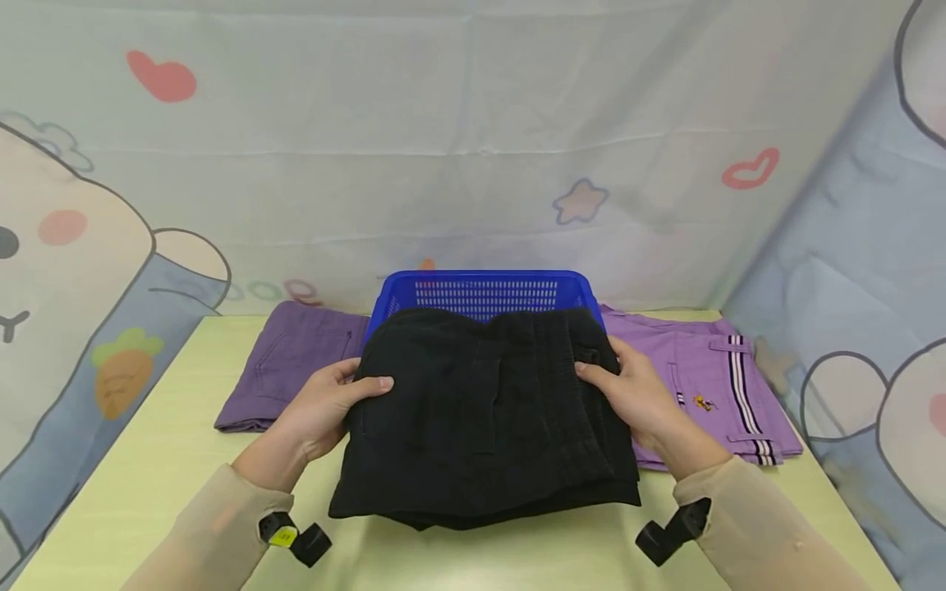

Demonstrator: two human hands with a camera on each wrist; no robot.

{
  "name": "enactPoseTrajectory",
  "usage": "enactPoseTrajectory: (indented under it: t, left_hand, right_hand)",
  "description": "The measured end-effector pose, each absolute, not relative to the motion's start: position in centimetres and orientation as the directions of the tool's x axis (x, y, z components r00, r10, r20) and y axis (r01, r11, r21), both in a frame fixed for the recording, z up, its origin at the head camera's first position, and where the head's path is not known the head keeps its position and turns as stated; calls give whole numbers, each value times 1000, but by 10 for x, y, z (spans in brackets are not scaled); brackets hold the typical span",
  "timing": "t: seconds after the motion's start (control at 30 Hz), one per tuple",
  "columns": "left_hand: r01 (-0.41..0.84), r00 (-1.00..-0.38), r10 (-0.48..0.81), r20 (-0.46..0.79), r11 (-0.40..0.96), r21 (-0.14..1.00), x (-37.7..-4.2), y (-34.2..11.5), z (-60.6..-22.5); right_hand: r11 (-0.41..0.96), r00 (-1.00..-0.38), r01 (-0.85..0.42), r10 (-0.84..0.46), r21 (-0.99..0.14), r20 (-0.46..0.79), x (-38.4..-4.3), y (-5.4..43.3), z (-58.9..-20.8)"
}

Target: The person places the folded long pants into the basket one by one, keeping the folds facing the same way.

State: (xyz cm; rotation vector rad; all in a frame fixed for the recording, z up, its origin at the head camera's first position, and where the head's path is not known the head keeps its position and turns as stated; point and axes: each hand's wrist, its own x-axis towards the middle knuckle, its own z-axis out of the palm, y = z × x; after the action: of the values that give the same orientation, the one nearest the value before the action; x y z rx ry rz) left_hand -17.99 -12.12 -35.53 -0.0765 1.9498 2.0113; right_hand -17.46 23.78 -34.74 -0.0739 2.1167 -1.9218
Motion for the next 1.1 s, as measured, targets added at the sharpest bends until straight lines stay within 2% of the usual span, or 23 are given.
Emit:
enactPoseTrajectory:
  t: [0.3, 1.1]
  left_hand:
    - [-274, -948, 171, -270, -4, 962, -182, -117, -352]
    - [-261, -955, 176, -240, -103, 960, -186, -117, -348]
  right_hand:
    - [144, -964, 144, -202, -979, -171, -177, 239, -341]
    - [88, -973, 150, -162, -985, -163, -184, 239, -337]
